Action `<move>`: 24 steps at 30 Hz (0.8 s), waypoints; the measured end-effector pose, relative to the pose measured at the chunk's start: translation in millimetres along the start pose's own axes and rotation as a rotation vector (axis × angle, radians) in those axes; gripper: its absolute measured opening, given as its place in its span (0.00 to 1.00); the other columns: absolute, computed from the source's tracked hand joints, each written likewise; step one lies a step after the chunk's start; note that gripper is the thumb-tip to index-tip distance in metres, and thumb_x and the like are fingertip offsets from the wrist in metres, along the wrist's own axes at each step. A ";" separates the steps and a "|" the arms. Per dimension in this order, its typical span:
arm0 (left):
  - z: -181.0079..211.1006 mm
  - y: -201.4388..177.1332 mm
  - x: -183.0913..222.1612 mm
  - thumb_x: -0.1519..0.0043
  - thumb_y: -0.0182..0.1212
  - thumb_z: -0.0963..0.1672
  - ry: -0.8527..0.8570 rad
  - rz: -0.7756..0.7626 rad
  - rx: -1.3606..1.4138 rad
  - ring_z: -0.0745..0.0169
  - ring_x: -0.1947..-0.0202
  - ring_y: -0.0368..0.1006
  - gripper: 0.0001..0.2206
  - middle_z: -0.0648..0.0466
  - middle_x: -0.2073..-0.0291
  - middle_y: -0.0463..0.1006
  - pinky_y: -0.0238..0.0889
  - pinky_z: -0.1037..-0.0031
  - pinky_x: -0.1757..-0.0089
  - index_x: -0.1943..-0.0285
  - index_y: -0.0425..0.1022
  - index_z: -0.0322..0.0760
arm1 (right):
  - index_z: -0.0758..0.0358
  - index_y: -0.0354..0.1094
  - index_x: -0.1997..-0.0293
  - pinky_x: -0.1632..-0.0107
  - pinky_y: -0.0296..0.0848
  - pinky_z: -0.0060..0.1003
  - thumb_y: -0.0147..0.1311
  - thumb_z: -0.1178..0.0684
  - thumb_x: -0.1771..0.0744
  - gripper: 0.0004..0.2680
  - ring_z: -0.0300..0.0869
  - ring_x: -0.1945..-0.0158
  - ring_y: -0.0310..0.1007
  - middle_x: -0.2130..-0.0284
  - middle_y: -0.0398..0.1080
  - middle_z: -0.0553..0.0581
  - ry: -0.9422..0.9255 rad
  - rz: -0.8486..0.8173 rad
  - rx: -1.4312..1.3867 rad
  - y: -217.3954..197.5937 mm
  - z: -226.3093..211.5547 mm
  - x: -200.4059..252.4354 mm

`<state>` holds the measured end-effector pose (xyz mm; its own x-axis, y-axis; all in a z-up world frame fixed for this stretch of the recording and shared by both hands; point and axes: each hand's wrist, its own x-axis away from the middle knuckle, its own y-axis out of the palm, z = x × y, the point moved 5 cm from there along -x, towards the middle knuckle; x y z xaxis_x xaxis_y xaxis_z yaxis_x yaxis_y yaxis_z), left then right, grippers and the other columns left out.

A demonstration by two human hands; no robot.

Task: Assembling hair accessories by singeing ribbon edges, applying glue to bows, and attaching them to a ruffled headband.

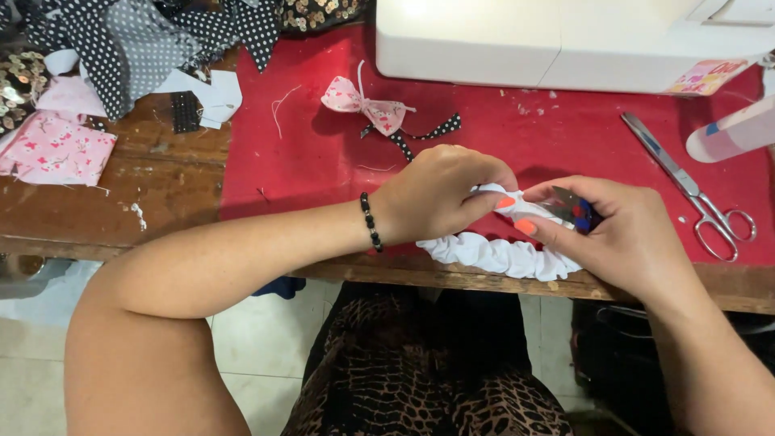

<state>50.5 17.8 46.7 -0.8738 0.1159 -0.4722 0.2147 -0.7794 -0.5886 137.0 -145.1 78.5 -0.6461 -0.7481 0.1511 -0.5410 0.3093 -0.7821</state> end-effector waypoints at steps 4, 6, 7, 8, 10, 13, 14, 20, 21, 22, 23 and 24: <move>-0.5 5.9 2.5 0.36 0.53 0.42 0.047 0.006 -0.021 0.54 0.71 0.74 0.06 0.57 0.70 0.80 0.65 0.63 0.59 0.56 0.77 0.40 | 0.53 0.81 0.59 0.70 0.70 0.28 0.69 0.49 0.38 0.07 0.33 0.76 0.74 0.75 0.80 0.47 0.048 0.019 -0.022 8.3 13.3 -3.8; 1.9 6.9 2.0 0.37 0.52 0.40 0.027 0.012 -0.018 0.53 0.71 0.72 0.05 0.56 0.73 0.76 0.64 0.62 0.56 0.60 0.75 0.38 | 0.51 0.80 0.61 0.69 0.64 0.27 0.68 0.48 0.36 0.05 0.30 0.76 0.68 0.79 0.77 0.45 -0.070 0.097 0.030 10.0 17.0 -4.4; -0.2 10.4 1.1 0.37 0.52 0.40 0.023 0.011 -0.016 0.53 0.71 0.72 0.05 0.56 0.73 0.76 0.64 0.62 0.56 0.60 0.75 0.38 | 0.51 0.80 0.61 0.69 0.64 0.27 0.68 0.48 0.36 0.05 0.30 0.76 0.68 0.79 0.77 0.45 -0.068 0.093 0.029 13.7 21.5 -6.7; -0.4 13.7 0.5 0.37 0.48 0.39 0.038 0.011 -0.075 0.53 0.73 0.69 0.07 0.56 0.76 0.75 0.62 0.63 0.59 0.63 0.74 0.38 | 0.53 0.80 0.61 0.68 0.66 0.29 0.69 0.50 0.36 0.05 0.31 0.74 0.69 0.75 0.77 0.47 -0.140 0.119 0.038 15.7 21.8 -7.7; 1.5 14.7 -0.2 0.37 0.45 0.38 0.057 0.009 -0.138 0.53 0.75 0.66 0.10 0.55 0.78 0.73 0.59 0.65 0.62 0.66 0.73 0.39 | 0.56 0.79 0.60 0.68 0.67 0.30 0.69 0.52 0.36 0.05 0.33 0.72 0.70 0.71 0.78 0.48 -0.215 0.149 0.046 14.1 15.8 -5.1; 6.5 -0.3 -3.9 0.35 0.53 0.37 0.095 0.078 -0.118 0.56 0.73 0.74 0.07 0.57 0.75 0.78 0.67 0.64 0.59 0.59 0.76 0.39 | 0.57 0.78 0.61 0.69 0.70 0.25 0.68 0.53 0.35 0.04 0.32 0.78 0.74 0.75 0.78 0.48 -0.158 0.139 -0.076 -2.1 5.2 -1.9; 3.5 -3.1 -5.5 0.36 0.52 0.37 0.035 0.084 -0.145 0.57 0.72 0.76 0.07 0.57 0.74 0.79 0.67 0.64 0.60 0.60 0.75 0.39 | 0.55 0.76 0.53 0.61 0.72 0.31 0.67 0.52 0.35 0.08 0.36 0.65 0.76 0.66 0.78 0.49 -0.205 0.184 0.034 -11.9 2.8 0.3; -10.0 -12.6 -10.4 0.39 0.62 0.41 -0.079 -0.023 -0.285 0.55 0.70 0.75 0.05 0.55 0.69 0.80 0.66 0.61 0.61 0.59 0.72 0.39 | 0.61 0.66 0.35 0.60 0.70 0.55 0.56 0.42 0.29 0.18 0.58 0.61 0.73 0.59 0.74 0.61 -0.021 0.218 0.495 -34.5 53.9 4.2; -10.5 -13.0 -11.9 0.42 0.68 0.42 -0.078 -0.067 -0.340 0.53 0.67 0.77 0.09 0.53 0.67 0.82 0.67 0.58 0.56 0.56 0.74 0.37 | 0.61 0.67 0.32 0.57 0.72 0.58 0.54 0.44 0.29 0.18 0.64 0.51 0.75 0.51 0.76 0.65 -0.049 0.194 0.600 -31.4 67.2 0.2; -11.9 -10.3 -14.2 0.42 0.68 0.42 -0.083 -0.066 -0.341 0.53 0.67 0.77 0.09 0.53 0.67 0.82 0.67 0.58 0.56 0.56 0.74 0.37 | 0.61 0.67 0.32 0.57 0.72 0.58 0.54 0.44 0.29 0.18 0.64 0.51 0.75 0.51 0.76 0.65 -0.053 0.190 0.598 -28.1 69.6 4.9; -12.3 -7.4 -17.7 0.44 0.73 0.44 -0.060 -0.071 -0.380 0.53 0.66 0.76 0.11 0.54 0.67 0.83 0.67 0.59 0.57 0.57 0.76 0.38 | 0.61 0.70 0.31 0.57 0.72 0.56 0.60 0.46 0.29 0.19 0.60 0.47 0.76 0.47 0.76 0.63 -0.259 0.320 0.668 -27.9 60.4 12.6; -12.9 -4.6 -21.0 0.46 0.78 0.46 -0.037 -0.075 -0.418 0.52 0.66 0.76 0.14 0.56 0.66 0.83 0.67 0.60 0.58 0.59 0.78 0.38 | 0.61 0.74 0.30 0.56 0.72 0.55 0.66 0.48 0.30 0.19 0.56 0.43 0.77 0.43 0.75 0.60 -0.465 0.454 0.732 -26.5 52.1 22.8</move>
<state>73.4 26.8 50.9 -0.9073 0.1345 -0.3984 0.3016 -0.4521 -0.8394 164.6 -201.0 71.1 -0.3487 -0.8534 -0.3874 0.2759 0.3016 -0.9126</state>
